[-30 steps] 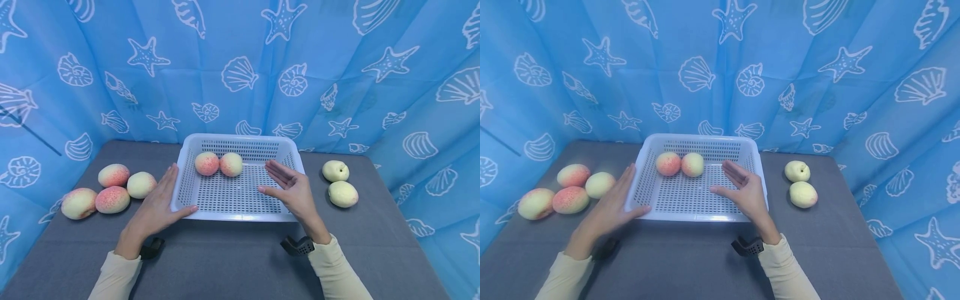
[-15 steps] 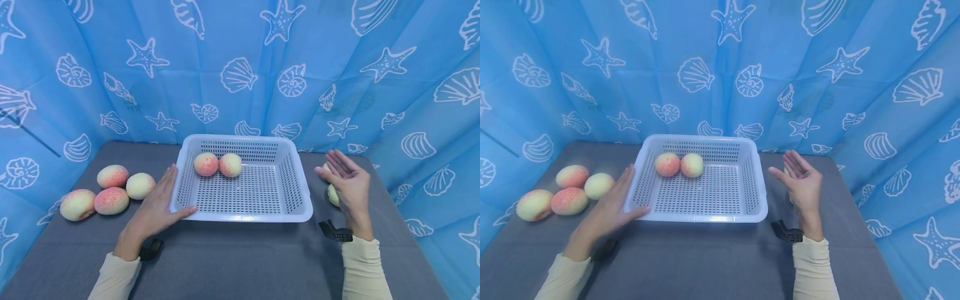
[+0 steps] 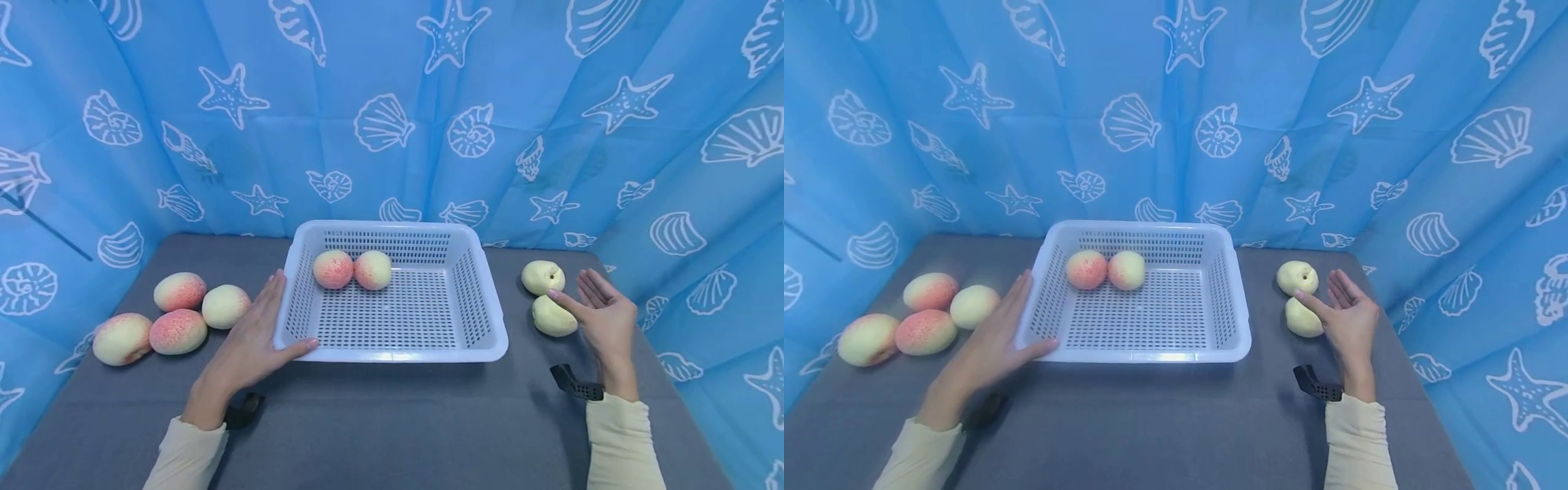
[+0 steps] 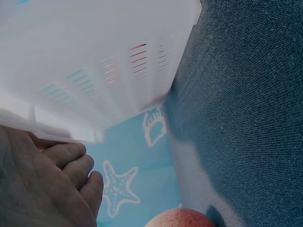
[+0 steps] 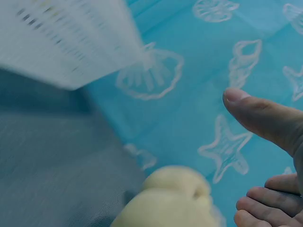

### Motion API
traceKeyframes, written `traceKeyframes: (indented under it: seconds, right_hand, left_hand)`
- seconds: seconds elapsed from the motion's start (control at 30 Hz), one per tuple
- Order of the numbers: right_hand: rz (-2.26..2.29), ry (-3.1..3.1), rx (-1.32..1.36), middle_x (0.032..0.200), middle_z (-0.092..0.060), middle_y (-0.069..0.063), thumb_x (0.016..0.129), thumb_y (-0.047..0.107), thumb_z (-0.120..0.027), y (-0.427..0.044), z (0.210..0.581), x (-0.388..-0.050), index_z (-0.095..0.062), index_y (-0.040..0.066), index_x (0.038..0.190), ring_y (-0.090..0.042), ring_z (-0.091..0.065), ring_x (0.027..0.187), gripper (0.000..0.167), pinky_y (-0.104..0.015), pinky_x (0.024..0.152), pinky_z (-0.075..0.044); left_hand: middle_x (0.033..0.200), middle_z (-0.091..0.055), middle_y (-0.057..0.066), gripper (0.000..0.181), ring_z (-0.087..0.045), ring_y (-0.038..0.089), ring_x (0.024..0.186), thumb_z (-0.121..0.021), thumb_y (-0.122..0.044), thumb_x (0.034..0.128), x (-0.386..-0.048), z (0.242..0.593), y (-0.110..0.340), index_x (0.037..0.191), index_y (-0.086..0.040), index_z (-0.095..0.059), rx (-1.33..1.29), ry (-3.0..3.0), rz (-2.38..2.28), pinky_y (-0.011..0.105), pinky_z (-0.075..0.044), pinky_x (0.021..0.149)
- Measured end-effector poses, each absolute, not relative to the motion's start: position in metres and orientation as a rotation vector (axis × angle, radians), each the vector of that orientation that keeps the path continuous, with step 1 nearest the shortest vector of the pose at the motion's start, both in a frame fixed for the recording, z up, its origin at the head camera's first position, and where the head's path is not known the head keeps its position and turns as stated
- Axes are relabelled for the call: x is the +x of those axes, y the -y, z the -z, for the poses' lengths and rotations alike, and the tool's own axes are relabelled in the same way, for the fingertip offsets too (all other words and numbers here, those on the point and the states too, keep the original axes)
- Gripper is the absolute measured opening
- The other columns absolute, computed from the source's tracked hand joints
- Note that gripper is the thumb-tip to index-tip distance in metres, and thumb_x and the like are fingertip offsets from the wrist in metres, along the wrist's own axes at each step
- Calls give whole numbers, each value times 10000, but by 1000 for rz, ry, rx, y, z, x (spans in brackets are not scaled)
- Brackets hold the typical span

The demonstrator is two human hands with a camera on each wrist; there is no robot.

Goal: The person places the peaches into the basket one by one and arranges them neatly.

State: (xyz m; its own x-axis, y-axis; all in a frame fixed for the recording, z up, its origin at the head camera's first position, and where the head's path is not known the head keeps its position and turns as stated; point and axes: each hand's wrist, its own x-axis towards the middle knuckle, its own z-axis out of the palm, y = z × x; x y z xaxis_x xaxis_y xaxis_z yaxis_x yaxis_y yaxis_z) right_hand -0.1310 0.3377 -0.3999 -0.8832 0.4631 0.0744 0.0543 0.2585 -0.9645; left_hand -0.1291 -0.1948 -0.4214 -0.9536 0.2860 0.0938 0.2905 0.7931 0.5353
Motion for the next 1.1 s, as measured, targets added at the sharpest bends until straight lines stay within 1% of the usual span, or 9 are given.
traceKeyframes:
  seconds: [0.13, 0.37, 0.47, 0.57, 0.7, 0.77, 0.83, 1.0, 1.1]
  right_hand:
    - [-1544, 2359, -500, 1597, -342, -204, 857, 222, -841, -342, 414, -128, -303, 46, 1584, -293, -370, 1460, 922, -167, 1046, -400]
    - [-1441, 2475, -536, 1594, -356, -179, 848, 325, -846, -352, 434, -127, -300, 43, 1585, -320, -351, 1466, 959, -205, 1096, -355]
    - [-1411, 2531, -514, 1581, -376, -195, 850, 338, -842, -358, 441, -126, -310, 37, 1581, -345, -377, 1446, 953, -129, 1029, -384]
    - [-1372, 2607, -469, 1545, -417, -232, 845, 355, -845, -363, 450, -126, -331, 15, 1570, -356, -454, 1392, 952, -60, 896, -436]
    - [-1391, 2632, -416, 1488, -465, -281, 832, 339, -860, -365, 460, -126, -350, -13, 1556, -140, -587, 1174, 953, -41, 769, -449]
    - [-1406, 2617, -397, 1452, -494, -294, 835, 321, -860, -366, 462, -126, -372, -25, 1543, 8, -559, 1046, 927, -44, 749, -455]
    - [-1408, 2602, -373, 1422, -513, -306, 841, 303, -857, -367, 464, -125, -397, -41, 1525, 89, -521, 972, 893, -47, 739, -457]
    - [-1385, 2567, -360, 1361, -553, -298, 835, 273, -863, -367, 466, -125, -450, -58, 1489, 106, -536, 921, 841, -64, 720, -470]
    - [-1393, 2528, -394, 1301, -600, -211, 824, 255, -873, -367, 465, -125, -471, -45, 1481, 88, -567, 912, 826, -81, 710, -484]
  left_hand:
    - [1704, 42, 37, 1228, -12, 320, 1556, -722, -654, 834, -129, 422, 194, 1628, -180, 86, -466, 2976, 882, 656, -165, 1171]
    - [1703, 56, 28, 1233, -3, 312, 1557, -701, -693, 827, -129, 422, 194, 1630, -175, 78, -472, 2976, 884, 659, -161, 1170]
    - [1701, 70, 8, 1235, 1, 305, 1558, -685, -719, 821, -129, 423, 195, 1630, -183, 79, -470, 2976, 879, 660, -162, 1170]
    - [1701, 70, 2, 1239, 0, 306, 1558, -680, -731, 815, -129, 423, 195, 1630, -193, 83, -465, 2978, 877, 666, -161, 1167]
    - [1702, 68, 3, 1241, -1, 310, 1558, -680, -730, 815, -128, 424, 195, 1629, -195, 89, -460, 2981, 879, 672, -156, 1165]
    - [1702, 67, 7, 1239, 0, 307, 1558, -680, -728, 816, -128, 423, 195, 1627, -199, 92, -460, 2982, 875, 670, -155, 1166]
    - [1704, 61, 18, 1238, 2, 304, 1558, -681, -727, 817, -128, 423, 195, 1628, -199, 92, -461, 2981, 872, 669, -155, 1167]
    - [1703, 66, 15, 1237, -2, 307, 1558, -679, -727, 817, -128, 423, 194, 1629, -192, 86, -460, 2982, 862, 669, -156, 1167]
    - [1701, 76, 0, 1236, -5, 308, 1558, -681, -725, 818, -128, 422, 195, 1630, -187, 81, -461, 2982, 859, 665, -160, 1168]
